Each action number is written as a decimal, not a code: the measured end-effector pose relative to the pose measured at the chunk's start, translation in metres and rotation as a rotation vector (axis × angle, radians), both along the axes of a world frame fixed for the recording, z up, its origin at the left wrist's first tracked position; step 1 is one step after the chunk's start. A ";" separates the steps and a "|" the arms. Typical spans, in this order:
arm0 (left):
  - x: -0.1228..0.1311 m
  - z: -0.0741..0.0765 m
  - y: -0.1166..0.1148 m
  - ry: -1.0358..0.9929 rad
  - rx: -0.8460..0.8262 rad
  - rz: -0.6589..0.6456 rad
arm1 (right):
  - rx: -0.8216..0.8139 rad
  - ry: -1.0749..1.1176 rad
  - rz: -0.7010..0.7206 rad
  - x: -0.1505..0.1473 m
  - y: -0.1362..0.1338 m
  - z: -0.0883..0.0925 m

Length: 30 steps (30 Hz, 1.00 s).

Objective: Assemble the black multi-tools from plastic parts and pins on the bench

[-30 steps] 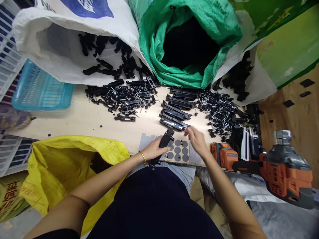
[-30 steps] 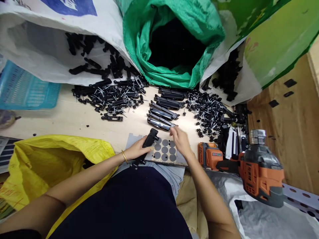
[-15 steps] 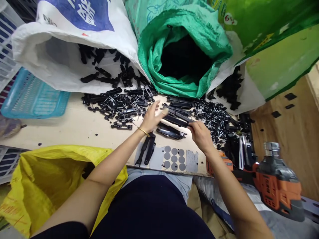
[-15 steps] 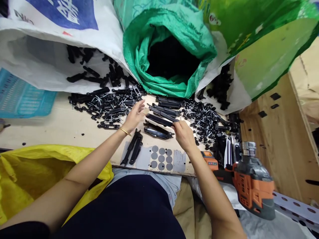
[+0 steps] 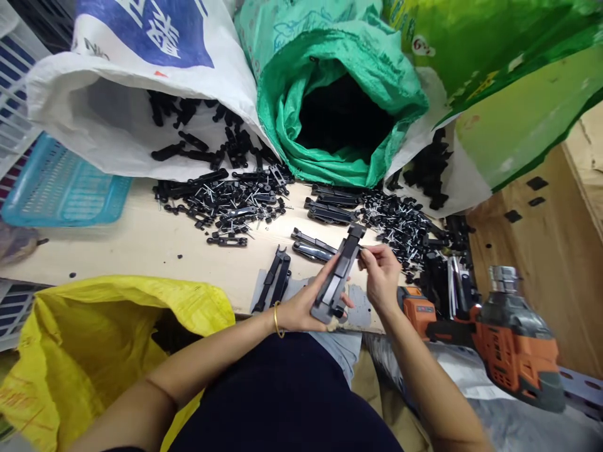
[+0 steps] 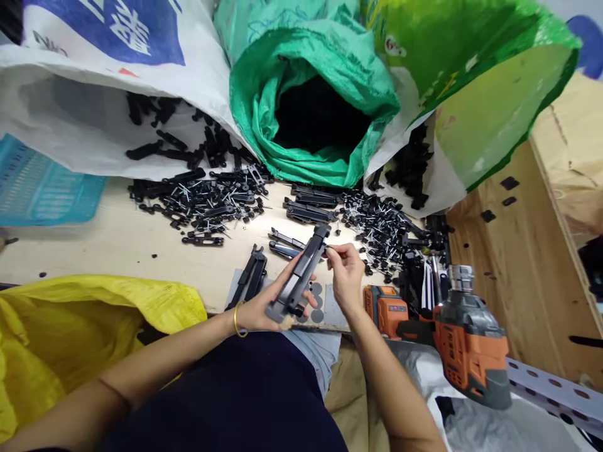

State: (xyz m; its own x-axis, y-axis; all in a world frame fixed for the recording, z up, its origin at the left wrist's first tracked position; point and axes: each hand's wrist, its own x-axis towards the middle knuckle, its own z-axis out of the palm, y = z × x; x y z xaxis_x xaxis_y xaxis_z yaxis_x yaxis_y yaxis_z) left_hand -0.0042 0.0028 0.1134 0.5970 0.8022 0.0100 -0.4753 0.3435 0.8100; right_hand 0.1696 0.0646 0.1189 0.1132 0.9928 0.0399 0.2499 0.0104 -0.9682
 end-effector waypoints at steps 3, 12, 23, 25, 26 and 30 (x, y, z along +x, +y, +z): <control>0.001 -0.017 -0.010 0.169 0.110 0.059 | -0.247 0.319 0.069 -0.019 0.000 -0.004; -0.020 0.002 -0.022 -0.165 -0.252 0.051 | 0.486 -1.052 0.556 0.019 -0.004 -0.005; -0.039 0.025 -0.026 -0.125 -0.505 -0.024 | 0.312 -0.783 0.806 0.018 -0.013 0.002; -0.035 0.024 -0.029 -0.020 -0.334 -0.063 | 0.000 -0.402 0.562 0.006 -0.024 -0.001; -0.034 0.023 -0.031 0.049 -0.235 -0.082 | -0.155 -0.183 0.452 -0.001 -0.029 -0.002; -0.031 0.013 -0.036 0.219 0.008 -0.143 | -0.561 0.361 0.341 -0.018 -0.043 -0.003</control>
State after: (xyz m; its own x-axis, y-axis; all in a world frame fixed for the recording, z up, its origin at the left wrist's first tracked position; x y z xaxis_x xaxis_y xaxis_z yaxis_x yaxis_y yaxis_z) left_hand -0.0357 -0.0328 0.1267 0.6928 0.7100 -0.1260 -0.2351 0.3876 0.8914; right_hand 0.1520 0.0219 0.1164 -0.2942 0.8353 -0.4644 -0.0126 -0.4892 -0.8721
